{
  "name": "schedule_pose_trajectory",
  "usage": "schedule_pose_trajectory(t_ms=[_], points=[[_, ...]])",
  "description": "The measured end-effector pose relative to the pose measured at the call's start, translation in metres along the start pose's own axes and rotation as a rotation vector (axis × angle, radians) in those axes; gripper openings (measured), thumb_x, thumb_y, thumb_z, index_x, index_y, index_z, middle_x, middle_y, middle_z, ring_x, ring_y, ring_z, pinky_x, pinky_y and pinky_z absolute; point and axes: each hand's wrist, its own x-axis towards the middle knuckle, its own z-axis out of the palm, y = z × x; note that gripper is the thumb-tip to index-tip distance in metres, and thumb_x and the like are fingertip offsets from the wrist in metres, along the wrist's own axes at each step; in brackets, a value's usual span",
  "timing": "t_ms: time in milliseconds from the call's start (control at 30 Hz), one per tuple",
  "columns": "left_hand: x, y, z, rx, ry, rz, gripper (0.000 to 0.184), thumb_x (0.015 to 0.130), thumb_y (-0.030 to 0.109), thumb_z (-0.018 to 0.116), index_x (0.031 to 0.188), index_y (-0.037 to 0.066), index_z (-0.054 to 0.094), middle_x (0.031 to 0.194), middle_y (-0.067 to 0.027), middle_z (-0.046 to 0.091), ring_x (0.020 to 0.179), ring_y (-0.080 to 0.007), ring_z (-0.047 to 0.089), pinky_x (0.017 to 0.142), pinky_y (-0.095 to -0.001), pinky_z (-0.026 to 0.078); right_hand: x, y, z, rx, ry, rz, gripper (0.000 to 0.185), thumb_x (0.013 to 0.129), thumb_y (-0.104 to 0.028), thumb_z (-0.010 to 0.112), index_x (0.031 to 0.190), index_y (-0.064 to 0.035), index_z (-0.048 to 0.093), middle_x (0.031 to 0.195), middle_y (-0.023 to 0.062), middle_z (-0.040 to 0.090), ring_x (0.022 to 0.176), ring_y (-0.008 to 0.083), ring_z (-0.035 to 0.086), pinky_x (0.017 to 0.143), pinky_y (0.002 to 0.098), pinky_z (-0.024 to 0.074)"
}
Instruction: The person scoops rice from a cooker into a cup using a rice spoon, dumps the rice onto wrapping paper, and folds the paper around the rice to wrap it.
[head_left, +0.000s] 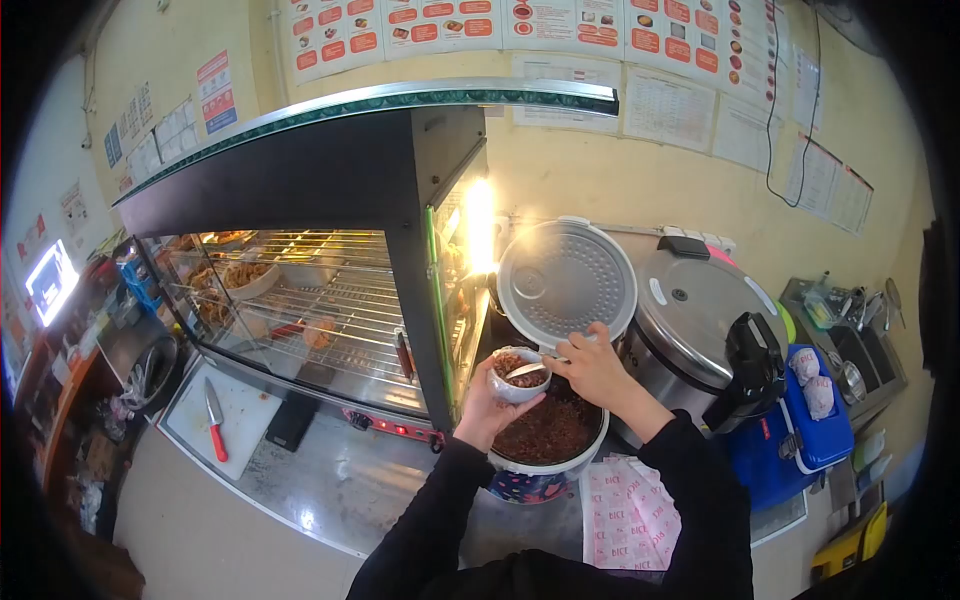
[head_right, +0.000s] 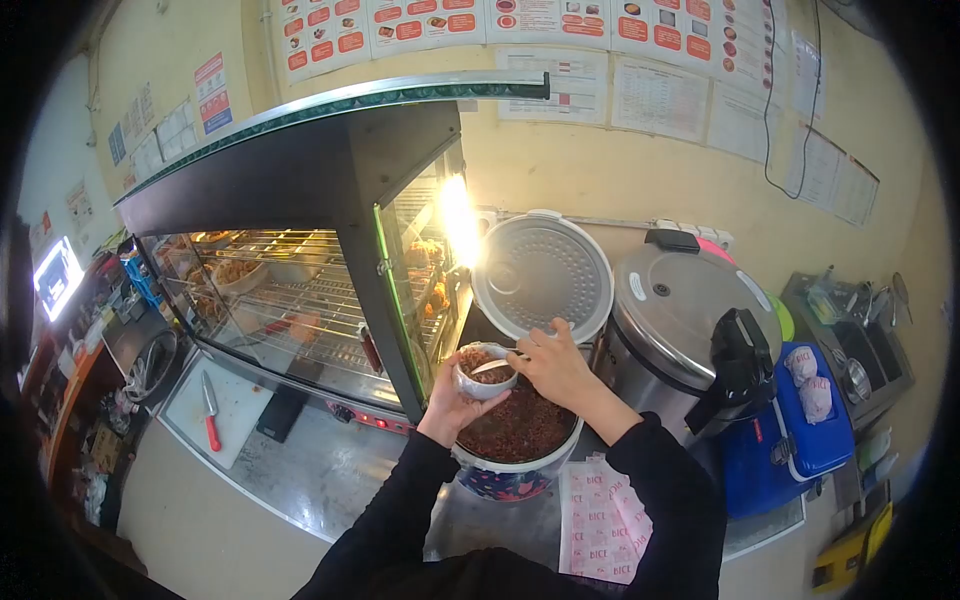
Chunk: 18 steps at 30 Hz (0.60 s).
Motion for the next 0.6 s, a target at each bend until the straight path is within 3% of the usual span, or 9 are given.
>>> schedule_pose_trajectory(t_ms=[133,400,500,600], points=[[-0.006,0.005,0.001,0.014,0.033,0.012,0.050,0.086,0.043,0.039,0.123,0.010,0.038,0.126,-0.0152,0.040,0.114,-0.0337,0.042,0.089,-0.0535,0.039,0.004,0.017,-0.038,-0.012,0.117,0.095,0.020,0.070,-0.010,0.052,0.086,-0.0177,0.061,0.077,-0.0030,0.051,0.082,0.0142,0.049,0.086,0.0451,0.0278],[-0.008,0.010,-0.004,0.041,0.020,0.038,0.047,0.085,0.042,0.041,0.122,0.012,0.040,0.121,-0.0129,0.045,0.111,-0.0326,0.044,0.089,-0.0542,0.038,0.003,0.002,-0.019,0.008,0.007,-0.125,0.017,0.074,-0.014,0.050,0.085,-0.0185,0.061,0.075,-0.0028,0.049,0.082,0.0143,0.050,0.086,0.0462,0.0289],[-0.004,0.006,-0.008,-0.020,0.073,0.012,0.046,0.085,0.041,0.041,0.121,0.012,0.041,0.121,-0.0122,0.045,0.111,-0.0323,0.045,0.089,-0.0552,0.038,0.006,0.014,-0.029,0.007,-0.071,-0.070,0.016,0.073,-0.014,0.050,0.084,-0.0179,0.061,0.076,-0.0025,0.050,0.082,0.0144,0.050,0.087,0.0470,0.0288],[-0.005,0.007,-0.007,0.029,0.046,0.017,0.045,0.085,0.040,0.042,0.121,0.013,0.041,0.121,-0.0123,0.045,0.111,-0.0322,0.045,0.088,-0.0560,0.038,0.014,0.021,-0.046,-0.019,0.091,0.037,0.016,0.072,-0.014,0.051,0.084,-0.0171,0.061,0.077,-0.0020,0.050,0.084,0.0147,0.050,0.088,0.0476,0.0287]])
